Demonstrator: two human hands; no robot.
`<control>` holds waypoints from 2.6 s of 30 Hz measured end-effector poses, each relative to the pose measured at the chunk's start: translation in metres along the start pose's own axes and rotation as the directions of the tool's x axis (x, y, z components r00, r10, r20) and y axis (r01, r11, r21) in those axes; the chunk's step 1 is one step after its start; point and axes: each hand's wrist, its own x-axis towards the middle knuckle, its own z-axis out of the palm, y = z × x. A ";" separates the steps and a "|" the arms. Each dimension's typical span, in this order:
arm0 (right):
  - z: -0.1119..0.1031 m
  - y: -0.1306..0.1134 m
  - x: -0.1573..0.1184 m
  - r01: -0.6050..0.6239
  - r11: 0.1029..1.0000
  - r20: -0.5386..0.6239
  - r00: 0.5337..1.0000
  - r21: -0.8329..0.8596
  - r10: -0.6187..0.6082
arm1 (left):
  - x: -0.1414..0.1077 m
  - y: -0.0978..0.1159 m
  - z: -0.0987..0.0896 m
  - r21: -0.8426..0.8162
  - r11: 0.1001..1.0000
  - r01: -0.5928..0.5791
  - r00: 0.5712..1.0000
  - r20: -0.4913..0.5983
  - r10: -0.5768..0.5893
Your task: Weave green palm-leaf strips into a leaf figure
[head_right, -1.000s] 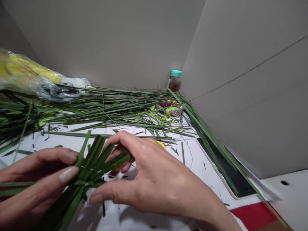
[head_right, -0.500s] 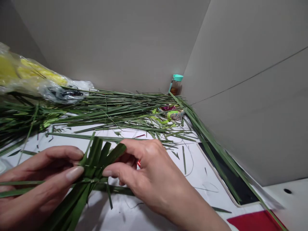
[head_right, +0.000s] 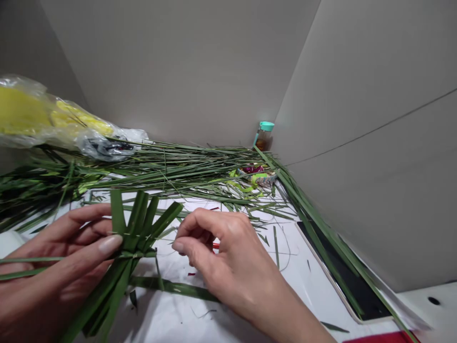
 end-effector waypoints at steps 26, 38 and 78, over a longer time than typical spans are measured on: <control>0.020 0.007 0.001 -0.069 0.996 -0.015 0.997 0.055 0.070 | 0.006 0.001 0.004 -0.134 0.991 0.021 0.994 0.105 -0.007; 0.004 0.011 0.001 -0.122 0.954 0.114 0.989 0.274 0.094 | 0.022 0.017 -0.003 -0.172 0.979 0.109 0.988 0.127 -0.088; 0.000 0.013 0.000 -0.180 0.892 0.260 0.963 0.414 0.073 | 0.045 0.038 -0.005 0.034 0.989 0.147 0.916 0.371 -0.149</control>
